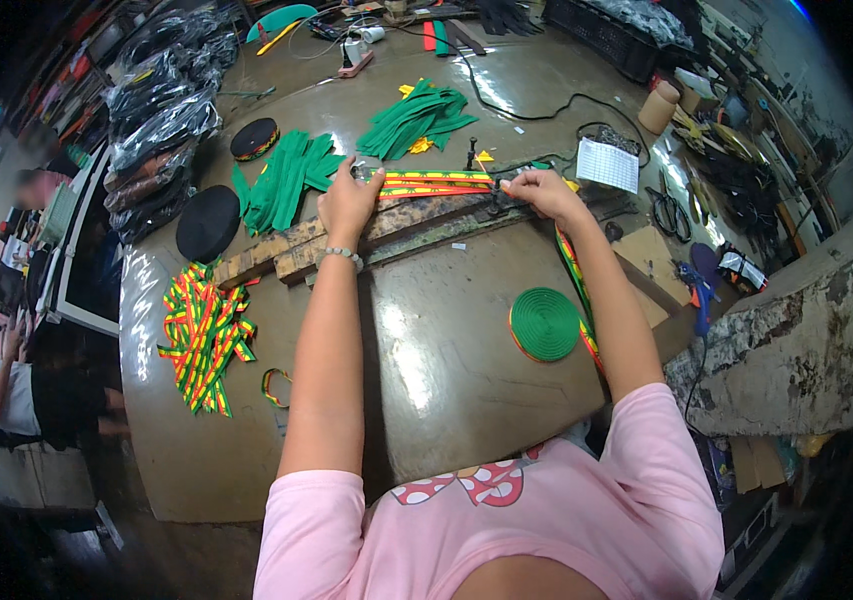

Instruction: The person repeatedly folds and presses a multicolored ribbon on a wooden jig, then places the finished piece into a pile. The person also briefly handles a green circular base and a glue gun before resuming the folding task.

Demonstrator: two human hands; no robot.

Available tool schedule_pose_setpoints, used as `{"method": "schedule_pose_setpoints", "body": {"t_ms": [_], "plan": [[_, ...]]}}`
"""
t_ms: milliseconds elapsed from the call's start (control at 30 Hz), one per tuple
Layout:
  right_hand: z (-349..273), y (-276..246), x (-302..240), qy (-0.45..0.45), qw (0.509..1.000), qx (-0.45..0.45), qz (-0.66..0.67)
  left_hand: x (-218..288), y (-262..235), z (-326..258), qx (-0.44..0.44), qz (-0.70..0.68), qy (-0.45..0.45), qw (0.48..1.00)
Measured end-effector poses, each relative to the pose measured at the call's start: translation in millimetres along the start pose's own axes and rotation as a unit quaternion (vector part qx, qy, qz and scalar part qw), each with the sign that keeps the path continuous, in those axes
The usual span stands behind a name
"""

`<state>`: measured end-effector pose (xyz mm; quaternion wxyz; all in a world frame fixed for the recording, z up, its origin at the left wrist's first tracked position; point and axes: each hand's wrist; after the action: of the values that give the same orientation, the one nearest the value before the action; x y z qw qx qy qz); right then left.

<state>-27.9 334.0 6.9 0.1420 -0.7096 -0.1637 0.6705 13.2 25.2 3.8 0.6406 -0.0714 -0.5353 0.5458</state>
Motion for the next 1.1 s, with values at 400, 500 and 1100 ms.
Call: {"method": "schedule_pose_setpoints", "body": {"t_ms": [400, 500, 1100], "plan": [[0.6, 86.0, -101.6, -0.316, 0.93, 0.171, 0.078, -11.2, -7.2, 0.4, -0.052, -0.093, -0.003, 0.994], [8.1, 142.7, -98.7, -0.29, 0.948, 0.134, 0.009, -15.0, -9.7, 1.3, -0.063, -0.13, -0.003, 0.989], [-1.5, 8.2, -90.7, -0.191, 0.978, -0.005, -0.083, -8.2, 5.1, 7.8, -0.02, -0.03, -0.014, 0.999]]}}
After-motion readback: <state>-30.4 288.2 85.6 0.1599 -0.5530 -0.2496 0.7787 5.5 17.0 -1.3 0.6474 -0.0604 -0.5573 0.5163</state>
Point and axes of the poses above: each hand's wrist, its own z-axis towards the middle knuckle, its own y-axis out of the palm, x = y × z, and after that the axes turned 15 degrees about x, right-handed
